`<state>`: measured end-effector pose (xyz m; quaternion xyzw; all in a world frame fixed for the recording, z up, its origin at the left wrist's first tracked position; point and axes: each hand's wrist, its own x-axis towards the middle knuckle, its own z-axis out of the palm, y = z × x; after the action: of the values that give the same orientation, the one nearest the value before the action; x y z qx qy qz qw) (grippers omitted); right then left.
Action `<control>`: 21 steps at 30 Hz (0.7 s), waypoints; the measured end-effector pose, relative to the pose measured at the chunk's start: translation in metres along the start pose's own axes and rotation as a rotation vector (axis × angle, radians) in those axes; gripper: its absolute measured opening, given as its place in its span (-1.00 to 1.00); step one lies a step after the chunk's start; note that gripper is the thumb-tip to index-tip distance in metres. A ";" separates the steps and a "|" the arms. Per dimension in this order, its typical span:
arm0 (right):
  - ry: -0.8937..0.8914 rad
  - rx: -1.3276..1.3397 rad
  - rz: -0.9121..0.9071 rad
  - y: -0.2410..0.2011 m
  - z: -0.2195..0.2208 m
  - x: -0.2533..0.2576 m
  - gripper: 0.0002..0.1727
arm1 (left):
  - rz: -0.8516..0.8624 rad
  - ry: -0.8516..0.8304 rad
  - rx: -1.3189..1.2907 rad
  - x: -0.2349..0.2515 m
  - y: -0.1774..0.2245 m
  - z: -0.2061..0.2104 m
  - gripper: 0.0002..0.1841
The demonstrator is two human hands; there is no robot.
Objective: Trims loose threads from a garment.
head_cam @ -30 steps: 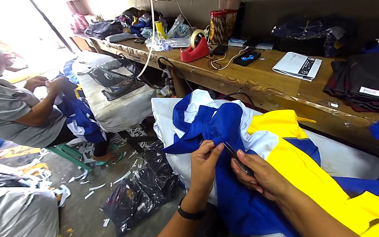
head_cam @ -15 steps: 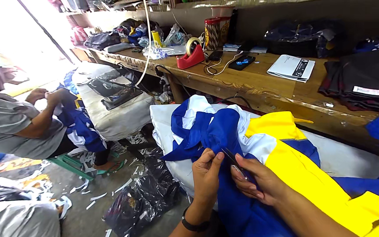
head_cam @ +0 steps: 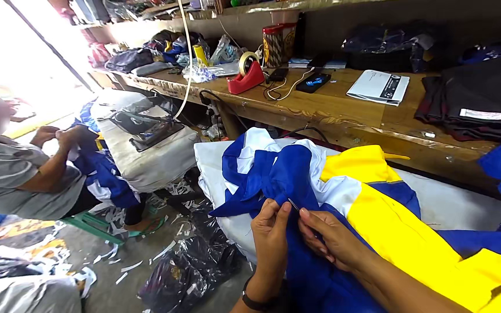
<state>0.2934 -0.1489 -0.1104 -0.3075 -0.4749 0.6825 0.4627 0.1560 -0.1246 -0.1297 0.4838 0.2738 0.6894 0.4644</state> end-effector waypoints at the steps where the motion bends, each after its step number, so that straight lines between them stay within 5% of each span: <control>1: -0.016 -0.013 -0.019 0.001 -0.002 0.000 -0.51 | -0.010 0.006 -0.001 0.000 0.000 0.000 -0.86; 6: 0.038 -0.313 -0.249 0.006 -0.009 0.004 -0.57 | -0.187 0.019 -0.149 -0.002 0.012 0.003 -0.84; 8: 0.044 -0.327 -0.284 0.006 -0.010 0.004 -0.57 | -0.125 -0.009 -0.137 -0.004 0.009 0.002 -0.85; 14: -0.002 -0.091 -0.029 -0.006 -0.004 0.000 -0.50 | 0.169 -0.089 0.144 0.001 -0.001 -0.008 -0.84; 21: -0.013 -0.065 -0.038 0.001 -0.003 0.002 -0.49 | 0.121 -0.070 0.096 -0.002 -0.002 -0.010 -0.83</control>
<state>0.2945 -0.1460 -0.1121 -0.3086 -0.5055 0.6599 0.4624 0.1481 -0.1250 -0.1357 0.5449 0.2605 0.6849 0.4076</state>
